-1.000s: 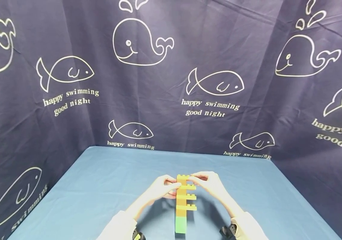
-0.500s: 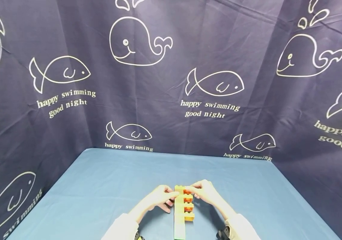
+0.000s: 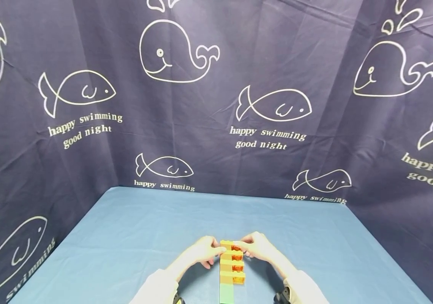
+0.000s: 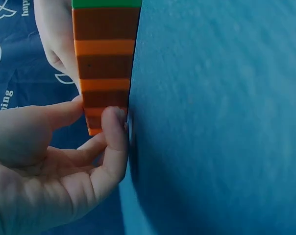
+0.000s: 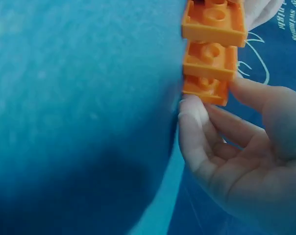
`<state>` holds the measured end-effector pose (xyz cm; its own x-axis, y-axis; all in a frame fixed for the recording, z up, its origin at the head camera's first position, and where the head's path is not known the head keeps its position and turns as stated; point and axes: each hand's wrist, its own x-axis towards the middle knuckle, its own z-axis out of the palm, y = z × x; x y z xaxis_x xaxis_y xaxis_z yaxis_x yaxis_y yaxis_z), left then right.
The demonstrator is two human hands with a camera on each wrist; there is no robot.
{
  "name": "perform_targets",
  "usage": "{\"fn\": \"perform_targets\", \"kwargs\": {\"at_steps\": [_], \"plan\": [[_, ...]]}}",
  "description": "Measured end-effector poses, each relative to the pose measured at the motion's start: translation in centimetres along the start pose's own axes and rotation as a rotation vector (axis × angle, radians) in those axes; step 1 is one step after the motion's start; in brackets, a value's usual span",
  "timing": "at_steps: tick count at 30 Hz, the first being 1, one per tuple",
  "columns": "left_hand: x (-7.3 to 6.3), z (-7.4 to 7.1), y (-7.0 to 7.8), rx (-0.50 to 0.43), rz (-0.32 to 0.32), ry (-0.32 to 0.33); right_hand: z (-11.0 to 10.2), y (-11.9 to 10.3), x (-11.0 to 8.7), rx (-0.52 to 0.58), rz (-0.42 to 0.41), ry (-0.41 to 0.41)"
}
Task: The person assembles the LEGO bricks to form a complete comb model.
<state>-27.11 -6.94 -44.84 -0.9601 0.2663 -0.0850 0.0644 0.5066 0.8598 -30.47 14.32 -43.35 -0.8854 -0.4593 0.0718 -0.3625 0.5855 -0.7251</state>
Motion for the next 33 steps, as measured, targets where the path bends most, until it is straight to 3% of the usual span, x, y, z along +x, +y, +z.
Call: {"fn": "perform_targets", "kwargs": {"at_steps": [3, 7, 9, 11, 13, 15, 20, 26, 33], "plan": [[-0.4, -1.1, 0.5, 0.139, 0.144, 0.097, -1.0, 0.0, -0.8, -0.083, -0.063, 0.122], [-1.4, -3.7, 1.8, 0.377, 0.324, 0.344, -3.3, -0.8, -2.6, -0.266, -0.145, 0.402], [-2.0, -5.3, 2.7, 0.509, 0.357, 0.438, -4.8, -1.5, -3.5, -0.380, -0.217, 0.513], [-2.7, -6.9, 3.5, 0.619, 0.354, 0.476, -6.3, -2.0, -4.4, -0.516, -0.248, 0.564], [-3.3, -8.2, 4.0, 0.723, 0.351, 0.487, -7.4, -2.3, -5.1, -0.631, -0.245, 0.555], [-3.5, -9.0, 4.0, 0.818, 0.348, 0.501, -8.1, -2.4, -5.7, -0.703, -0.188, 0.494], [-3.4, -8.8, 2.1, 0.915, 0.343, 0.504, -7.5, -1.7, -6.5, -0.748, -0.111, 0.347], [-3.6, -7.7, -0.8, 0.904, 0.318, 0.467, -5.8, -0.6, -7.1, -0.689, -0.077, 0.269], [-3.9, -7.4, -1.4, 0.899, 0.313, 0.474, -5.4, -0.1, -7.3, -0.660, -0.062, 0.262]]}}
